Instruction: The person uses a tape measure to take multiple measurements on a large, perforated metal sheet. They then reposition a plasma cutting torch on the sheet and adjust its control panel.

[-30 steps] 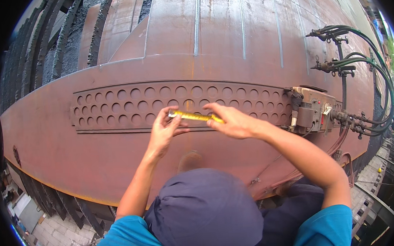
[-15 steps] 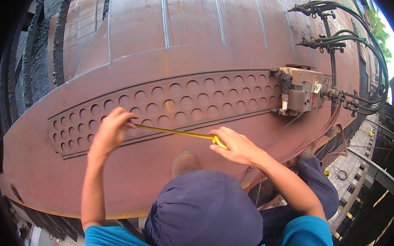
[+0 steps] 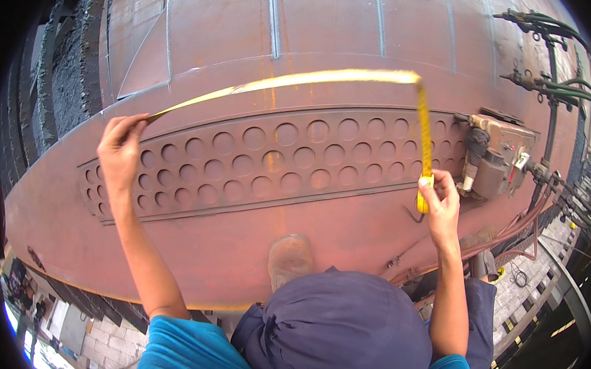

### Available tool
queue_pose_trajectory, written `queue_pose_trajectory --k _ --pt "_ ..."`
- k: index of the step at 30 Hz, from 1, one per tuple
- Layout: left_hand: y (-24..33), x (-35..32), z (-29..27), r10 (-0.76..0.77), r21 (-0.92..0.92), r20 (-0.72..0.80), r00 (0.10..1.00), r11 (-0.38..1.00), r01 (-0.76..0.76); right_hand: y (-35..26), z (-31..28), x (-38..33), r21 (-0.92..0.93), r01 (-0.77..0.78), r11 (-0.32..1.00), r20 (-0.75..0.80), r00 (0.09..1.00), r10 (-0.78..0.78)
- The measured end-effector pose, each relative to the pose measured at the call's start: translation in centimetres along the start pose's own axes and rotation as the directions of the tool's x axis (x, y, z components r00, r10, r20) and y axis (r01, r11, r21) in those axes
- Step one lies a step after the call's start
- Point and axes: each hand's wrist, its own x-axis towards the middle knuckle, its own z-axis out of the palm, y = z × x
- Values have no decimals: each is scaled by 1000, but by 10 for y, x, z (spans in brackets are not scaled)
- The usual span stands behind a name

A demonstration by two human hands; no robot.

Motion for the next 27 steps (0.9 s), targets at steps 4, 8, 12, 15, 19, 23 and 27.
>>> queue_pose_trajectory --k 4,8,12,15,19,23,27 --pt "30 -15 53 -176 -219 94 980 956 193 -33 60 26 156 63 986 -45 997 -57" --pt "59 -11 93 -430 -479 199 881 741 470 -72 125 34 82 -51 995 115 992 41" --pt "58 -4 111 -480 -320 66 875 820 474 -79 165 21 93 4 996 233 972 -26" --pt "66 -2 117 -499 -244 75 864 830 501 -64 178 17 127 -72 989 295 955 32" --pt "71 0 116 -548 -137 81 832 821 554 -55 179 4 82 -73 994 317 947 43" --pt "71 -3 119 -556 -93 23 831 827 555 -52 177 0 39 -91 995 350 934 72" --pt "68 -3 124 -558 -89 -2 830 827 555 -42 187 -1 -49 -46 998 324 944 59"
